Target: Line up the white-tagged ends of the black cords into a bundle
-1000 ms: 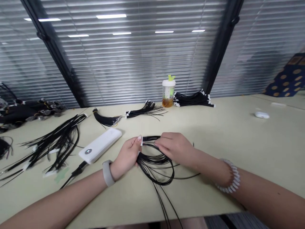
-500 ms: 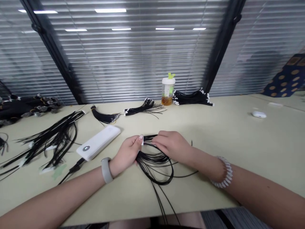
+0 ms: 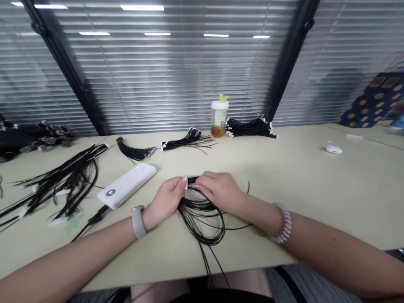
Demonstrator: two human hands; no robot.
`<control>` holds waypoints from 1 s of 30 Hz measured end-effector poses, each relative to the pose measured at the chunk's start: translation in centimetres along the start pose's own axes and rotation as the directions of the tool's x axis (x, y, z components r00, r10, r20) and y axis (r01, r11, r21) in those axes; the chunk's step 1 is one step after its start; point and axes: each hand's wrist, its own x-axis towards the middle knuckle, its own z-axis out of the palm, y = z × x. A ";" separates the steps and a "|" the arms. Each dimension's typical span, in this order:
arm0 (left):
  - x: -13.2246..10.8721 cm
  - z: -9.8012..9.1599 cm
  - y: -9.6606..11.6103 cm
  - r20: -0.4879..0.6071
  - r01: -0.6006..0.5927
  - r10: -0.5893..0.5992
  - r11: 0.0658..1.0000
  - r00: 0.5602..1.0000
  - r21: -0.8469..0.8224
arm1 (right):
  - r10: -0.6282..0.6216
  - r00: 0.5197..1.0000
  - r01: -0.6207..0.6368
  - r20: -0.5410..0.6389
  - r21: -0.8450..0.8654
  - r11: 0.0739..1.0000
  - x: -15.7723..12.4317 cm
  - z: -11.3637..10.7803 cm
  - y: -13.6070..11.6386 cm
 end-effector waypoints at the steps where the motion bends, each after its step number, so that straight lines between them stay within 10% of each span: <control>1: 0.0 0.0 0.0 -0.005 0.000 0.000 1.000 1.000 -0.010 | 0.012 1.000 -0.013 0.012 0.017 1.000 0.1 0.0 0.1; 7: -0.1 0.1 0.1 -0.020 0.008 -0.009 1.000 1.000 -0.022 | 0.103 0.994 -0.106 0.025 0.170 0.980 0.4 -0.7 0.7; 14: 0.3 0.2 -0.2 -0.174 0.051 -0.067 0.994 0.982 -0.095 | -0.016 0.964 0.058 -0.266 0.150 0.987 0.2 -2.6 0.2; 22: 0.5 0.0 0.0 -0.262 0.052 -0.070 0.996 0.963 -0.077 | 0.101 0.949 -0.192 0.299 0.292 0.937 0.2 -4.0 -1.7; 30: 0.3 0.2 0.0 -0.250 0.045 -0.058 0.997 0.967 -0.055 | 0.048 0.935 -0.198 0.352 0.406 0.892 0.0 -1.6 -2.1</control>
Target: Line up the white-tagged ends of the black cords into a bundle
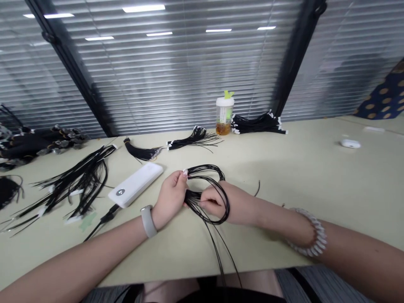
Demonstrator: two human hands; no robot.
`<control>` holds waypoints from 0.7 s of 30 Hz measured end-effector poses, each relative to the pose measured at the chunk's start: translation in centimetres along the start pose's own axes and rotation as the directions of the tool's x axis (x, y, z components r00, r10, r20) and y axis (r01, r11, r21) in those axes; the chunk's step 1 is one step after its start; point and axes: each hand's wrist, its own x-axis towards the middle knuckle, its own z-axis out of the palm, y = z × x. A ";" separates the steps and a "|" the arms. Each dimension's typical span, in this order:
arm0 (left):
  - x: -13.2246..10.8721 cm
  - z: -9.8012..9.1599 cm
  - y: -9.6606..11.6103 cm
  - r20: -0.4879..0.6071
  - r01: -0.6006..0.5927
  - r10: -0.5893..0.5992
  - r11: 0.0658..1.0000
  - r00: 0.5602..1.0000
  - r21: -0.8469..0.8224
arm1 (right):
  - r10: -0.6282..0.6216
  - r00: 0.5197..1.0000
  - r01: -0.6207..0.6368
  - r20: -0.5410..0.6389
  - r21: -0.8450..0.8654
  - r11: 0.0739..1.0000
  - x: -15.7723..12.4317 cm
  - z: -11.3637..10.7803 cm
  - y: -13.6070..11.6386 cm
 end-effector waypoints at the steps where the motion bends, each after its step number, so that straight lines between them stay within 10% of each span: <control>1: 0.0 0.0 0.0 -0.001 -0.002 0.002 1.000 1.000 0.002 | 0.013 1.000 -0.013 -0.009 -0.009 1.000 0.0 0.0 0.0; 21: -0.5 0.1 -0.1 0.049 -0.052 0.050 0.998 0.998 0.036 | -0.059 0.998 0.061 -0.016 0.161 0.985 0.0 1.0 -0.1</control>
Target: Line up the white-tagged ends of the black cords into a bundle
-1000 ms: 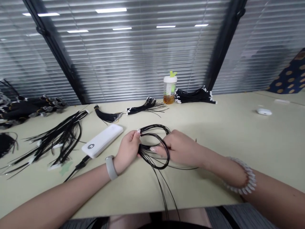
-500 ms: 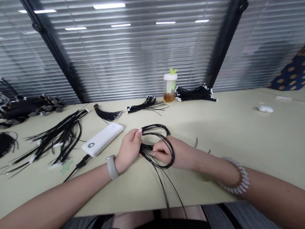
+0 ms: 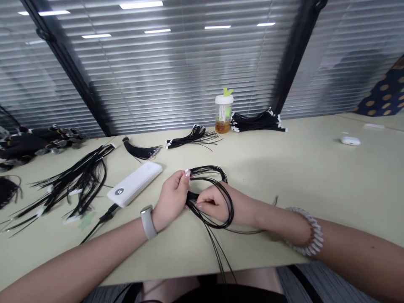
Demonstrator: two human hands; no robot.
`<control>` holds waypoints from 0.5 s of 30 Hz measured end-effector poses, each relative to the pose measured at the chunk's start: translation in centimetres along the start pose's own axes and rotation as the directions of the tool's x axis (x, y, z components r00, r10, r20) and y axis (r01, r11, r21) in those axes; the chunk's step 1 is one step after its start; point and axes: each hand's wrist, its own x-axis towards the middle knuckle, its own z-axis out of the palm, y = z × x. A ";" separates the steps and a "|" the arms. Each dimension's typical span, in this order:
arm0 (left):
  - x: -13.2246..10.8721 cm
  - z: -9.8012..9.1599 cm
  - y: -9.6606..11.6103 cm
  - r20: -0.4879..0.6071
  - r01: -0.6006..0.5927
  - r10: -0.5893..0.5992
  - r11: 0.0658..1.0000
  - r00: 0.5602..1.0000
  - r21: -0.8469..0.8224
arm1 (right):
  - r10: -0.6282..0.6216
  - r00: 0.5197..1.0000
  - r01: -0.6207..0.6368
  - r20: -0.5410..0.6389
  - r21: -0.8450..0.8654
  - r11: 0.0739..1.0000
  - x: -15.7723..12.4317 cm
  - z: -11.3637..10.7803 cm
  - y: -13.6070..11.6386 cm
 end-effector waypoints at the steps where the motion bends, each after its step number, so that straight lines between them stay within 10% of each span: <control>1: 0.0 0.0 -0.1 0.000 -0.007 0.007 1.000 1.000 0.005 | 0.003 1.000 -0.003 0.008 0.013 1.000 0.0 0.1 0.1; 15: 0.1 0.1 -0.5 0.019 -0.038 0.038 0.999 0.999 0.019 | 0.092 0.996 -0.092 0.010 0.089 0.992 0.3 0.4 0.4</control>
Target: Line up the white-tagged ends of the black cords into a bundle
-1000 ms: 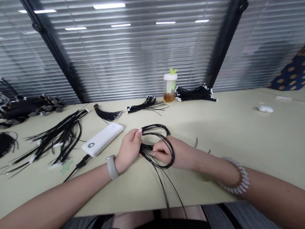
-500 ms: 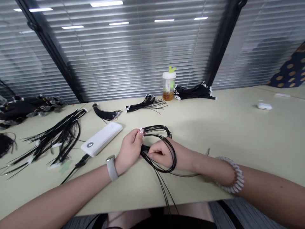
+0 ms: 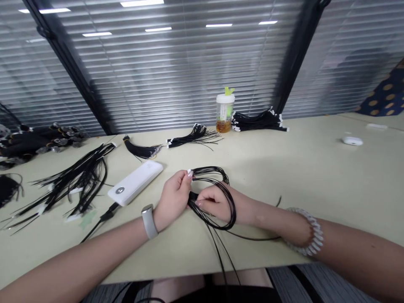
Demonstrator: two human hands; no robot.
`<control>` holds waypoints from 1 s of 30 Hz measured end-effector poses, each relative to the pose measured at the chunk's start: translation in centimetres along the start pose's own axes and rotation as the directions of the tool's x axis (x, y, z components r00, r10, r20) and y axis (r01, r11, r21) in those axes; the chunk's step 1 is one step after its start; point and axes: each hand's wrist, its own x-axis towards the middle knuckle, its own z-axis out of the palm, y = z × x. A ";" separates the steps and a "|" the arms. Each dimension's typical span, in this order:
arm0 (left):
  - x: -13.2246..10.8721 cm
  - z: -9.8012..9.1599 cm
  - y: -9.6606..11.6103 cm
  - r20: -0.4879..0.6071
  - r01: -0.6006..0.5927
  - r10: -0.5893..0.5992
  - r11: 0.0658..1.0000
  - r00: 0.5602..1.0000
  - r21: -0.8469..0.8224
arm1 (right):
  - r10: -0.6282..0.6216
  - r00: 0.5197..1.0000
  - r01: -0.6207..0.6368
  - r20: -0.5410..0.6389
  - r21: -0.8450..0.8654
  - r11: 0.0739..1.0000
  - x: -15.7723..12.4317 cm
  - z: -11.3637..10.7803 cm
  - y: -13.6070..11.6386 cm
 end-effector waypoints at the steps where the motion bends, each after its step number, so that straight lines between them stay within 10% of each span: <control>1: 0.0 0.0 0.0 0.000 -0.006 0.006 1.000 1.000 0.004 | 0.003 1.000 -0.003 -0.002 -0.016 1.000 0.0 0.1 0.0; 16: 0.0 0.0 0.1 -0.003 0.006 -0.006 0.999 1.000 0.033 | -0.017 0.999 0.010 -0.028 -0.230 0.973 -0.6 -0.7 -0.7; 22: 0.2 -0.1 0.5 -0.056 -0.003 0.007 0.997 0.998 0.072 | 0.079 0.981 -0.173 -0.178 -0.610 0.773 -1.3 -3.9 -2.0; 26: 0.4 -0.2 0.5 -0.043 0.086 -0.085 0.996 0.995 0.012 | -0.082 0.850 -0.270 -0.520 -0.564 0.780 -1.3 -6.6 -1.8; 30: 0.4 -0.2 0.4 -0.004 0.114 -0.114 0.993 0.994 -0.031 | -0.228 0.578 0.065 -0.783 -0.234 0.970 -1.1 -7.6 -1.5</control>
